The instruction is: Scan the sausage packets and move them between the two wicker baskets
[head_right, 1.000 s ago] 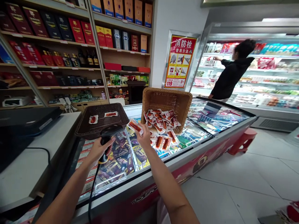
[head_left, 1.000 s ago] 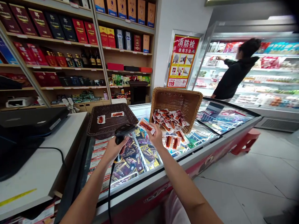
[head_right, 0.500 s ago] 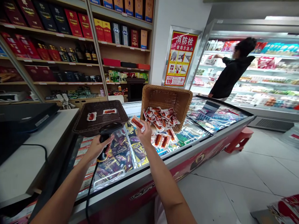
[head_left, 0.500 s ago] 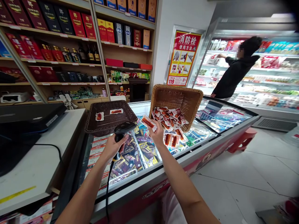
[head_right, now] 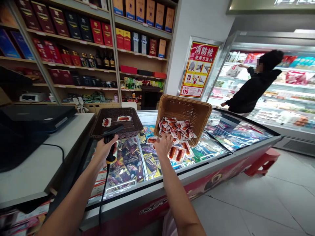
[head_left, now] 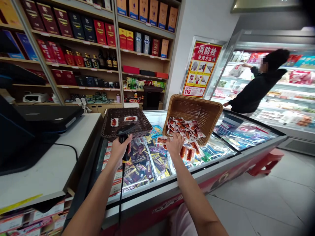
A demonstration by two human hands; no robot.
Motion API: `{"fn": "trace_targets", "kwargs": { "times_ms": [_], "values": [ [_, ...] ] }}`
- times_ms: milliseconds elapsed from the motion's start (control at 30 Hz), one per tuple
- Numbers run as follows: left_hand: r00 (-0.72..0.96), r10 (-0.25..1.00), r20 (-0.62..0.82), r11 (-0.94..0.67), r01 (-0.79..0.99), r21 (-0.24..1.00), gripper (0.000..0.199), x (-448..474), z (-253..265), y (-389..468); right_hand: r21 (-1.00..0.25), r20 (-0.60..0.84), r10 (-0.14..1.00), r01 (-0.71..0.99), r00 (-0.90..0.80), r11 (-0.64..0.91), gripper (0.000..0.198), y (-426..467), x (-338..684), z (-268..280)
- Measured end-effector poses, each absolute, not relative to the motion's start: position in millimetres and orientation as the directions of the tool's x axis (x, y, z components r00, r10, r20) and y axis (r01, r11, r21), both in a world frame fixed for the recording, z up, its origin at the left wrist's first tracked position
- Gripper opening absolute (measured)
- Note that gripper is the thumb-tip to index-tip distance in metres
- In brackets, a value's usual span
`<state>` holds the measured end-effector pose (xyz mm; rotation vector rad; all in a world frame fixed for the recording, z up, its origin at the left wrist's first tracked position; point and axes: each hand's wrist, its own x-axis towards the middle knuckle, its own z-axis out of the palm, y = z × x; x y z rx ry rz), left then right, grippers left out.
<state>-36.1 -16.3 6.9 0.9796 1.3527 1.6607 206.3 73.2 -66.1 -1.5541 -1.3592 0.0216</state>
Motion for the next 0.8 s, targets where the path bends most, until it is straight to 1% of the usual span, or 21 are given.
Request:
{"fn": "trace_targets", "kwargs": {
  "times_ms": [67,133,233,300,333,400,467,533,600,667,800],
  "values": [
    [-0.535,0.842,0.076,-0.173,-0.134,0.976,0.046,-42.2,6.8,-13.9,-0.628,0.591,0.752,0.751,0.291,0.203,0.034,72.8,196.4,-56.5],
    [-0.641,0.766,0.049,-0.207,-0.175,0.963,0.043,-48.2,7.6,-12.6,-0.574,0.613,0.771,0.766,0.17,0.287,0.031,77.1,178.7,-40.1],
    [-0.725,0.689,-0.012,-0.255,-0.258,0.932,0.039,-54.0,8.6,-12.2,-0.502,0.615,0.788,0.755,-0.031,0.421,0.027,94.9,132.9,-6.7],
    [-0.747,0.664,-0.044,-0.286,-0.308,0.907,0.038,-55.1,8.6,-12.3,-0.483,0.558,0.818,0.747,-0.139,0.457,0.024,113.8,89.4,15.0],
    [-0.758,0.65,-0.054,-0.301,-0.322,0.898,0.039,-54.9,8.4,-12.4,-0.48,0.505,0.843,0.75,-0.187,0.455,0.024,124.6,64.8,23.8],
    [-0.784,0.618,-0.068,-0.325,-0.332,0.885,0.039,-53.9,7.5,-12.8,-0.482,0.351,0.899,0.773,-0.261,0.412,0.021,147.0,13.6,35.7],
    [-0.807,0.585,-0.079,-0.342,-0.334,0.878,0.038,-52.7,6.0,-13.5,-0.507,0.173,0.949,0.802,-0.263,0.315,0.023,167.7,-34.9,39.8],
    [-0.828,0.554,-0.086,-0.343,-0.321,0.883,0.037,-52.2,4.0,-14.5,-0.521,0.061,0.966,0.818,-0.25,0.245,0.028,184.3,-75.0,38.4],
    [-0.851,0.52,-0.067,-0.36,-0.289,0.887,0.038,-52.6,1.7,-15.7,-0.527,0.031,0.967,0.817,-0.254,0.232,0.033,195.9,-104.7,34.0],
    [-0.865,0.498,-0.056,-0.371,-0.271,0.888,0.039,-53.0,-0.3,-16.7,-0.533,0.043,0.964,0.811,-0.262,0.244,0.037,203.2,-124.6,28.9],
    [-0.854,0.509,-0.107,-0.36,-0.324,0.875,0.039,-50.7,-2.3,-17.6,-0.535,0.059,0.965,0.809,-0.254,0.245,0.036,210.8,-143.2,19.4]
  ]
}}
